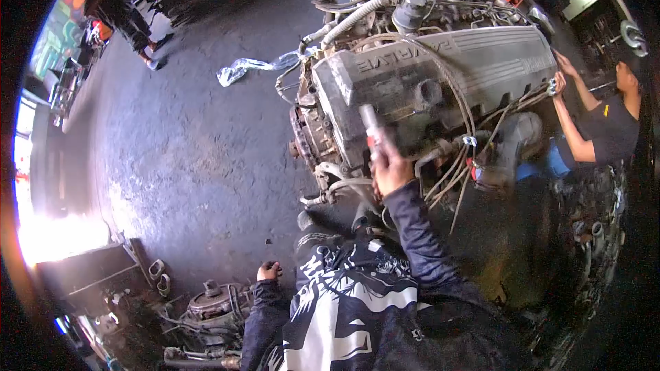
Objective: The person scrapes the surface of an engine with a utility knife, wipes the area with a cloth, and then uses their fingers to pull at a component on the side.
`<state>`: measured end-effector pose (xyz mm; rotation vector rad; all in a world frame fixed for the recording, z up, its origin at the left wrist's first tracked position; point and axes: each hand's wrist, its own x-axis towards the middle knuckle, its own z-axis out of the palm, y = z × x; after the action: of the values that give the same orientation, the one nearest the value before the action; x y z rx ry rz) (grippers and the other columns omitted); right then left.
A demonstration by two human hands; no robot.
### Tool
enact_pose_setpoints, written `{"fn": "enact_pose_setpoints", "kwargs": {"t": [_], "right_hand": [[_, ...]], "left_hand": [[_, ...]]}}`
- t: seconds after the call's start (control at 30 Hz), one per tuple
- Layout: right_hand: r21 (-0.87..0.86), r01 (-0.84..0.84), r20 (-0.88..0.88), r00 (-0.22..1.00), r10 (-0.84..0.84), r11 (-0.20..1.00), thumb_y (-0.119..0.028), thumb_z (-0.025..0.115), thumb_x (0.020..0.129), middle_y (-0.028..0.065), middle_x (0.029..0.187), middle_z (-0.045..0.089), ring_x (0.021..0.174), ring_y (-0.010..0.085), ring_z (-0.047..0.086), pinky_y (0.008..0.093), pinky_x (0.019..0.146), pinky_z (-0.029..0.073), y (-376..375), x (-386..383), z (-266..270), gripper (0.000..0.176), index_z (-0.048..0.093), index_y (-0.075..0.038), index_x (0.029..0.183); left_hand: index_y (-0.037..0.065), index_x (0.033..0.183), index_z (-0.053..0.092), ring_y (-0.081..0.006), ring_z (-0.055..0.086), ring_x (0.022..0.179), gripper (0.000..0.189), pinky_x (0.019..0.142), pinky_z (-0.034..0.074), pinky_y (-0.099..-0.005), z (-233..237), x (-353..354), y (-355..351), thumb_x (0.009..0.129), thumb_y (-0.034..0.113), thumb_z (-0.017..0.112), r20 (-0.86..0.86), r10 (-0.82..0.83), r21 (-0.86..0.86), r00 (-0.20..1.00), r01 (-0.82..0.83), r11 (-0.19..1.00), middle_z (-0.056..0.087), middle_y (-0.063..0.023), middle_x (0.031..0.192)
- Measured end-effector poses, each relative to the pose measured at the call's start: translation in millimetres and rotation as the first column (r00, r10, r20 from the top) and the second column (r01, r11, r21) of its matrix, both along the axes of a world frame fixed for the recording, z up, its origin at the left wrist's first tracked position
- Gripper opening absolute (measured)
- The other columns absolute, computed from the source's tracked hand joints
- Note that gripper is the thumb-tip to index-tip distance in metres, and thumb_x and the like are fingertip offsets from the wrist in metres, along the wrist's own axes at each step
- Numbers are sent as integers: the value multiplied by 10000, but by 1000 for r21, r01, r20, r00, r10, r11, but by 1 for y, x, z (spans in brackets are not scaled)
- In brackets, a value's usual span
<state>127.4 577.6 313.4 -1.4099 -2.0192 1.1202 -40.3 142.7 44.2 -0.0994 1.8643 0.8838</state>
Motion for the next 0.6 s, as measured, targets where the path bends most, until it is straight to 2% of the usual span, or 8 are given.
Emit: {"fn": "enact_pose_setpoints", "kwargs": {"t": [0.03, 0.13, 0.17, 0.2, 0.33, 0.4, 0.47, 0.6], "right_hand": [[73, 47, -5, 999, -47, 996, -147, 555, 846, 121, 632, 626, 455, 177, 603, 325, 479, 520, 3, -6, 5, 446, 471, -206, 1279], [-324, -81, -47, 996, 69, 943, -139, 536, 863, 79, 618, 628, 423, 151, 579, 318, 433, 505, -7, -2, 31, 448, 451, -205, 1297], [-109, -1, -67, 998, -6, 994, -116, 521, 869, 69, 623, 628, 408, 137, 566, 302, 390, 489, -4, -4, 16, 454, 440, -218, 1304], [-186, 171, -94, 977, -191, 967, -104, 518, 868, 48, 593, 613, 399, 128, 558, 287, 375, 481, -3, -7, 13, 464, 435, -223, 1308], [-319, -98, -73, 994, 79, 943, -102, 505, 874, 51, 565, 577, 386, 122, 542, 289, 369, 475, -11, -4, 19, 469, 422, -238, 1316], [-133, 170, -50, 983, -178, 976, -97, 505, 877, 52, 584, 588, 392, 113, 544, 284, 366, 468, -6, -8, 17, 459, 439, -257, 1303], [-213, -154, -109, 985, 133, 965, -96, 506, 878, 28, 565, 564, 374, 109, 517, 280, 340, 437, -9, 0, 13, 466, 423, -237, 1314], [-305, 163, -192, 954, -228, 938, -109, 533, 865, 40, 608, 594, 386, 114, 526, 291, 375, 461, -8, -6, 11, 439, 461, -207, 1286]], "left_hand": [[2, 949, 608, -162, 607, 565, 211, 446, 445, -272, -1, 0, 0, 833, 179, 608, -8, 9, -9, 1000, -9, 1000, 645, -90, 758], [-22, 957, 597, -169, 606, 569, 218, 470, 470, -276, -4, -1, -1, 838, 161, 598, 26, 21, 2, 999, -22, 1000, 641, -105, 772], [-36, 963, 589, -174, 606, 575, 221, 485, 485, -279, -3, 0, -3, 840, 147, 592, 72, 24, 17, 997, -25, 1000, 639, -114, 779], [-36, 963, 589, -174, 606, 575, 221, 485, 485, -279, -8, 1, -7, 840, 147, 592, 73, 23, 20, 997, -25, 999, 639, -114, 779], [-59, 974, 577, -184, 607, 592, 227, 517, 510, -290, -23, 3, -17, 841, 125, 591, 98, 110, 7, 989, -111, 994, 634, -125, 783], [-60, 975, 578, -189, 610, 600, 226, 520, 513, -294, -23, 6, -16, 841, 122, 593, 114, 103, 6, 988, -104, 995, 632, -123, 783], [-64, 980, 575, -197, 620, 618, 237, 529, 518, -301, -23, 6, -15, 839, 125, 600, 33, 112, 14, 993, -113, 994, 631, -129, 786], [-72, 981, 573, -206, 632, 650, 248, 537, 522, -304, -35, 6, -18, 839, 130, 601, 33, -29, 33, 999, 28, 999, 633, -136, 794]]}}
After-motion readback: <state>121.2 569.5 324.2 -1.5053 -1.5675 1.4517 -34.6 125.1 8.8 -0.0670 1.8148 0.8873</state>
